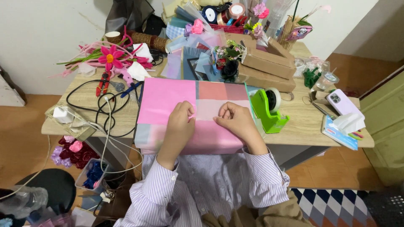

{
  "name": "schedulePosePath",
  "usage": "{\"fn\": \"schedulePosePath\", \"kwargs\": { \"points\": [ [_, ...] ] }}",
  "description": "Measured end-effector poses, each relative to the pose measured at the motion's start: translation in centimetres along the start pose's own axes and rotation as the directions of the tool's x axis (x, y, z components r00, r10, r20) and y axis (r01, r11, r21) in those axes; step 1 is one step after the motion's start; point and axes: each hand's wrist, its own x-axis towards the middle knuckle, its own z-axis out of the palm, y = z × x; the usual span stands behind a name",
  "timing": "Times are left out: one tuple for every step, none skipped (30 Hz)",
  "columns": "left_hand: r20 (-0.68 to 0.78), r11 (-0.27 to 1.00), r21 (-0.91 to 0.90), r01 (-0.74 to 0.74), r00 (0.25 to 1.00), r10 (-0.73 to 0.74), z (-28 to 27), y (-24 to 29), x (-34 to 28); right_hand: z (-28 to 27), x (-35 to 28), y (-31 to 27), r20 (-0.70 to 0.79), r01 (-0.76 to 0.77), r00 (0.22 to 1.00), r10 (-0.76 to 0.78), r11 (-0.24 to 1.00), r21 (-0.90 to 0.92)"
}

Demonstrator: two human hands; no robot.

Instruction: The person wraps a rectangular box with pink and green patterned paper. They fold the paper edges over the box and secure them using a tape dispenser and clear tape. The person rotates the box to wrap different sides and smooths the paper down.

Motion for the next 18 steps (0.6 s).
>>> {"fn": "schedulePosePath", "kwargs": {
  "points": [
    [-0.001,1.000,0.000,-0.001,1.000,0.001,0.3,-0.3,-0.2,0.0,-0.1,-0.2,0.000,0.001,1.000,-0.001,1.000,0.000],
    [0.000,0.997,0.018,-0.074,0.997,0.074,0.5,-0.6,-0.4,-0.1,-0.1,-0.4,0.002,-0.001,1.000,0.001,1.000,0.004],
    [0.001,0.989,0.035,-0.147,0.989,0.147,0.8,-0.9,-0.6,-0.1,-0.2,-0.6,0.004,-0.002,1.000,0.002,1.000,0.008],
    [0.003,0.988,0.035,-0.149,0.989,0.149,0.7,-0.5,-1.0,0.0,-0.1,-0.4,0.001,-0.003,1.000,0.003,1.000,0.009],
    [0.016,0.951,0.193,-0.240,0.970,0.242,0.6,-0.1,-1.4,0.0,-0.1,-0.1,0.006,-0.002,1.000,0.002,1.000,0.016],
    [0.043,0.881,0.343,-0.324,0.943,0.330,0.5,0.3,-1.7,0.1,0.1,0.1,0.009,-0.001,1.000,0.001,1.000,0.023],
    [0.044,0.880,0.343,-0.327,0.942,0.333,0.7,0.3,-2.1,0.1,0.2,0.4,0.006,0.000,1.000,0.000,1.000,0.023],
    [0.060,0.846,0.419,-0.329,0.940,0.335,0.9,0.2,-2.5,0.2,0.4,0.7,0.006,0.001,1.000,-0.001,1.000,0.025],
    [0.076,0.806,0.492,-0.329,0.939,0.336,1.1,0.2,-2.9,0.2,0.6,1.0,0.007,0.002,1.000,-0.002,1.000,0.027],
    [0.077,0.806,0.492,-0.330,0.938,0.337,1.2,-0.1,-3.2,0.1,0.6,1.0,0.006,0.002,1.000,-0.002,1.000,0.027],
    [0.066,0.808,0.501,-0.309,0.945,0.321,1.3,-0.5,-3.4,0.0,0.6,0.9,0.009,0.008,1.000,-0.008,1.000,0.021],
    [0.054,0.811,0.510,-0.285,0.952,0.301,1.4,-0.8,-3.9,0.0,0.6,0.8,0.016,0.013,1.000,-0.013,1.000,0.016],
    [0.055,0.811,0.511,-0.284,0.953,0.299,1.3,-1.1,-4.1,0.0,0.7,1.0,0.018,0.012,1.000,-0.013,1.000,0.017],
    [0.036,0.817,0.520,-0.249,0.962,0.270,1.3,-1.3,-4.3,0.0,0.7,1.2,0.015,0.018,1.000,-0.018,1.000,0.011],
    [0.017,0.822,0.527,-0.214,0.970,0.241,1.2,-1.6,-4.5,0.0,0.8,1.4,0.012,0.023,1.000,-0.023,1.000,0.005],
    [0.016,0.823,0.528,-0.210,0.971,0.237,1.2,-1.9,-4.7,0.0,0.8,1.4,0.016,0.024,1.000,-0.024,1.000,0.005],
    [-0.017,0.838,0.512,-0.190,0.973,0.231,1.3,-2.2,-5.0,-0.1,0.8,1.4,0.014,0.028,1.000,-0.028,1.000,-0.004],
    [-0.050,0.853,0.493,-0.171,0.973,0.224,1.4,-2.5,-5.2,-0.2,0.9,1.4,0.010,0.032,0.999,-0.032,0.999,-0.014]
  ]
}}
